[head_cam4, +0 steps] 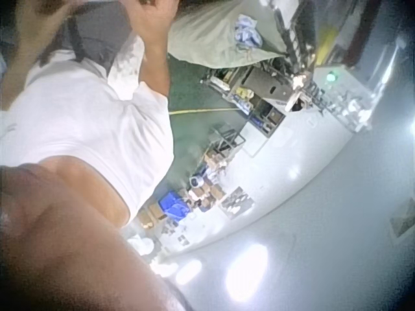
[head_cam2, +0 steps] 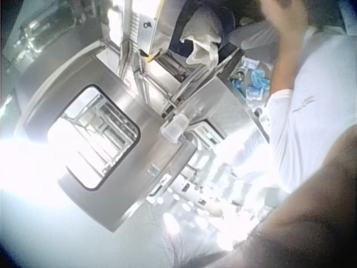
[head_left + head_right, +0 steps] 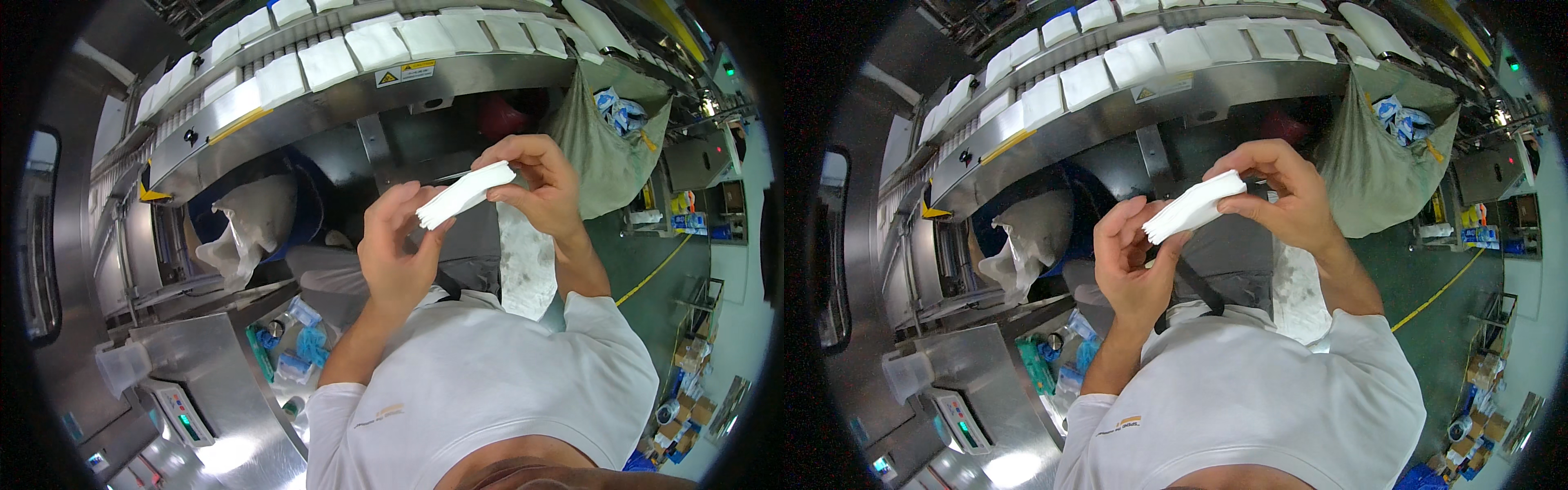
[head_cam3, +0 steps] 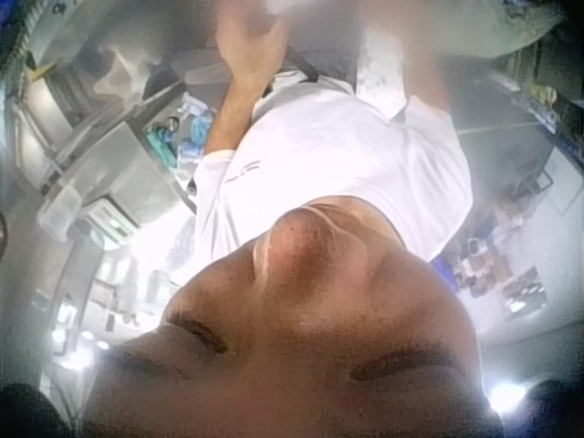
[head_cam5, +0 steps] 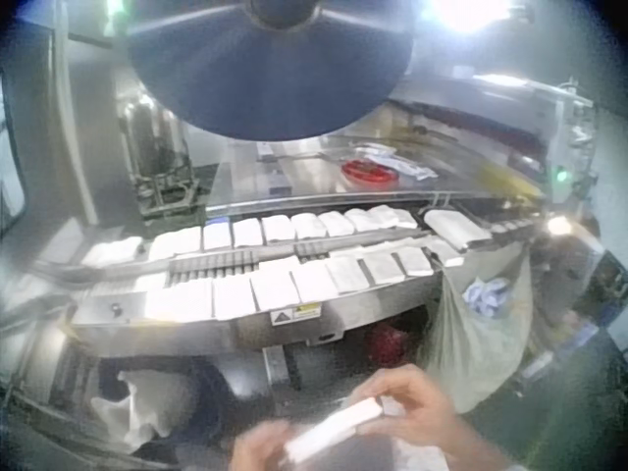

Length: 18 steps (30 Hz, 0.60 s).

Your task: The person weighs a stack of items, cuts open a blue package with scissors, and places individual items into the package one by one.

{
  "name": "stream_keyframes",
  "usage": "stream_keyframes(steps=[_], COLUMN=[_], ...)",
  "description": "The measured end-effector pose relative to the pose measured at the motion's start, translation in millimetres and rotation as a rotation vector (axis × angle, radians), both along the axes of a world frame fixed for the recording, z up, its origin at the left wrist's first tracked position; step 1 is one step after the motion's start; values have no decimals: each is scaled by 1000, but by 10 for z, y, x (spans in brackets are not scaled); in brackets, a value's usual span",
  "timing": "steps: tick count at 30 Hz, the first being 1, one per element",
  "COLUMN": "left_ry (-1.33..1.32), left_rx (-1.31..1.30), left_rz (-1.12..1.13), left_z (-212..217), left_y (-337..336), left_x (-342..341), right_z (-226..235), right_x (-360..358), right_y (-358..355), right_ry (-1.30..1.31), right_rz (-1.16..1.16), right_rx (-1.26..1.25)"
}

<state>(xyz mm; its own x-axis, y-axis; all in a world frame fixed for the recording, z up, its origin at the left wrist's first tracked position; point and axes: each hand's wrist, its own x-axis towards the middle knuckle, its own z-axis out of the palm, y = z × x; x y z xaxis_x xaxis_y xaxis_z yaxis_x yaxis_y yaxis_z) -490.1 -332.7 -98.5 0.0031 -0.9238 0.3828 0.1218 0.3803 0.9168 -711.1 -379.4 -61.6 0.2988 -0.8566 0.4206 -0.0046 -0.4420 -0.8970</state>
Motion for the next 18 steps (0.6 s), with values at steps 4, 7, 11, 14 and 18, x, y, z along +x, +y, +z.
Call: stream_keyframes(steps=[4, 7, 11, 14, 18], left_ry=[164, 233, 408, 463, 584], left_rx=[164, 246, 583, 631, 603], left_rz=[-300, -692, -916, -988, -1035], left_z=[80, 1, -33, 115, 102], left_y=[-19, -240, -355, -332, -283], left_x=[99, 274, 139, 60, 38], right_z=[30, 170, 365, 442, 465], right_x=[-51, -42, 35, 117, 239], right_y=[-3, 21, -33, -17, -66], right_ry=[-5, 91, 259, 338, 385], right_rz=[26, 27, 119, 75, -32], right_rx=[-21, 32, 37, 44, -263])
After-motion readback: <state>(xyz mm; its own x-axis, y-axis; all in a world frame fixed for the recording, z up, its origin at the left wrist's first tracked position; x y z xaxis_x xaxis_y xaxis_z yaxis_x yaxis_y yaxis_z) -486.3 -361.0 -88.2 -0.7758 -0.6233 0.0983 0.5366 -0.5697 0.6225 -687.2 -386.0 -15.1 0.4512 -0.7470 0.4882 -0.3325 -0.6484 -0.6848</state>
